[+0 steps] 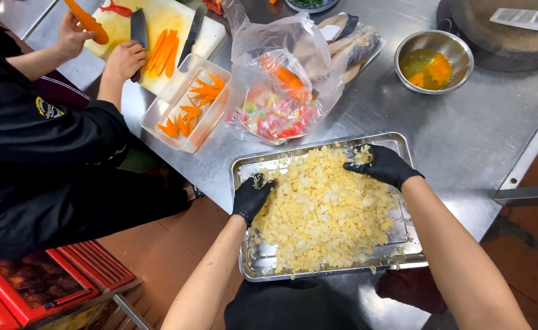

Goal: Mixing and breaking up clumps of cooked rice on a metal tray

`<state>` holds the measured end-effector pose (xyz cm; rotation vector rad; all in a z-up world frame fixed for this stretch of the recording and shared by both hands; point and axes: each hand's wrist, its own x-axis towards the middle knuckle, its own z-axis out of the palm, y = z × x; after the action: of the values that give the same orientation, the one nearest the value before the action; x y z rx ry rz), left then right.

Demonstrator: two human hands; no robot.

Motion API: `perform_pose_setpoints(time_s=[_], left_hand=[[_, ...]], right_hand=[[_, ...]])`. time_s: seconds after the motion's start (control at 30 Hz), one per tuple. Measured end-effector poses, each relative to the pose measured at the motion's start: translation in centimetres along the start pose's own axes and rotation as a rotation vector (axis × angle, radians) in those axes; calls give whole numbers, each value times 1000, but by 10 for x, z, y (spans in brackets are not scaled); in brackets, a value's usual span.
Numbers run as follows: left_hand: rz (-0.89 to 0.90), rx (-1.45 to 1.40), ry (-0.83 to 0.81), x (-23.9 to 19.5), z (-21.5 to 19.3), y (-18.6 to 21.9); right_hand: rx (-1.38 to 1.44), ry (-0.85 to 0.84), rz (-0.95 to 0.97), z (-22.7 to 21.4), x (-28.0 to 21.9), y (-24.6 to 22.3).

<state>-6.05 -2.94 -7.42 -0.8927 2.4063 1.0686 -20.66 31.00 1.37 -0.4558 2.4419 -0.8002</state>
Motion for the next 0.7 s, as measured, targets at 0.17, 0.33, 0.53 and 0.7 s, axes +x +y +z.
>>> perform_pose_setpoints(time_s=[0.17, 0.33, 0.53, 0.7], left_hand=[[37, -184, -129, -22, -30, 72], [41, -347, -188, 14, -14, 83], [8, -542, -258, 12, -7, 105], [-35, -623, -255, 22, 24, 90]], right_hand=[[79, -73, 69, -1, 25, -66], [33, -269, 111, -9, 37, -102], [46, -446, 77, 26, 78, -87], [83, -434, -71, 31, 61, -89]])
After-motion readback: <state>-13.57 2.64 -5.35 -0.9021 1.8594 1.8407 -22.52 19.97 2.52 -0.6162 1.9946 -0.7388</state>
